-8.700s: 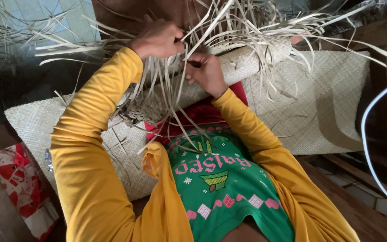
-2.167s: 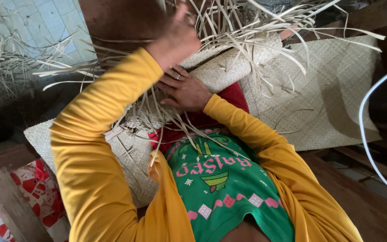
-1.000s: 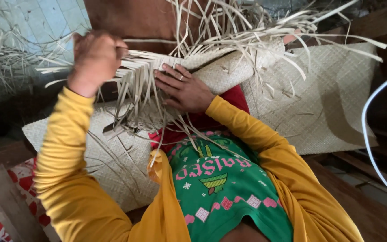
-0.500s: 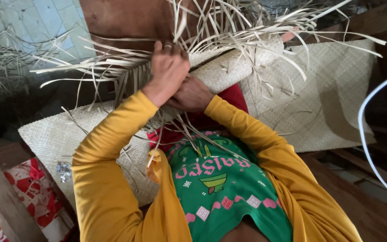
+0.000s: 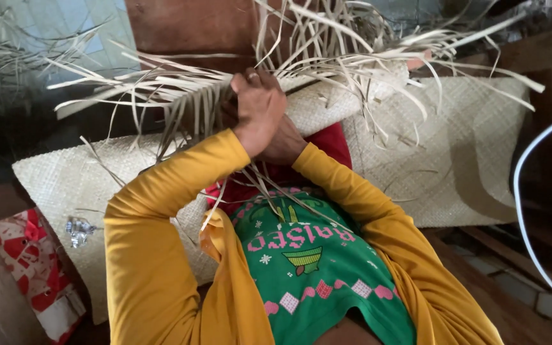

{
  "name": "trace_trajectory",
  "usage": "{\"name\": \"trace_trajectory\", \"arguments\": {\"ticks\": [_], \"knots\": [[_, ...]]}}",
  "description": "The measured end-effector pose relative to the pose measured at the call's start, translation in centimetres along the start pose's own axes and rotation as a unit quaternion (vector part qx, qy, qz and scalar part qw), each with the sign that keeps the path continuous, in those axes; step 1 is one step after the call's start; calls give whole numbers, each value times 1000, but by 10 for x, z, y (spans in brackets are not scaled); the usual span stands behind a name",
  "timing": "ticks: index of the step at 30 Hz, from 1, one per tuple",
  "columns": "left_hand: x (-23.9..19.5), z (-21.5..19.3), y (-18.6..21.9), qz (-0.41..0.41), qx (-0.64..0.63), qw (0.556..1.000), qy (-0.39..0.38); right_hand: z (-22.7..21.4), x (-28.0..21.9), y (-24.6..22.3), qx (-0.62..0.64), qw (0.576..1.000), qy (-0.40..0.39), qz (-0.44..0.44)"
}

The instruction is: The person weaves a mat by hand, repeatedly pulling and interlacing dried plant fibers into the existing weave. They adjust the fibers and press them into place while lying down with the mat on their lap.

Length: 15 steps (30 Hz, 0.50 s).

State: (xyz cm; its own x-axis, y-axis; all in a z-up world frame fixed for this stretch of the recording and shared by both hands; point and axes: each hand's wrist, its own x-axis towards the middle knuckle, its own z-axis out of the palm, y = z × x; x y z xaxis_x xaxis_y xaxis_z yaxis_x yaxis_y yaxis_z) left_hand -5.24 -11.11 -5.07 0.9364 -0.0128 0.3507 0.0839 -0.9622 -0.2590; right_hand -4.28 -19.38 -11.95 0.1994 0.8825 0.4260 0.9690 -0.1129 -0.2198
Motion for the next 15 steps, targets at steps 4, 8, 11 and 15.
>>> {"name": "trace_trajectory", "arguments": {"ticks": [4, 8, 11, 15], "knots": [[-15, 14, -13, 28, -66, 996, -52, -20, 12, -7, -19, 999, 28, -6], [7, -41, -55, 6, 29, 956, -291, -43, 20, -12, -29, 999, 46, -3], [47, -131, -130, -169, -223, 785, -552, -59, 19, -13, 56, 995, -85, -5], [37, -84, -191, 31, 112, 850, -514, -57, 16, -12, 33, 996, -83, -9]]}}
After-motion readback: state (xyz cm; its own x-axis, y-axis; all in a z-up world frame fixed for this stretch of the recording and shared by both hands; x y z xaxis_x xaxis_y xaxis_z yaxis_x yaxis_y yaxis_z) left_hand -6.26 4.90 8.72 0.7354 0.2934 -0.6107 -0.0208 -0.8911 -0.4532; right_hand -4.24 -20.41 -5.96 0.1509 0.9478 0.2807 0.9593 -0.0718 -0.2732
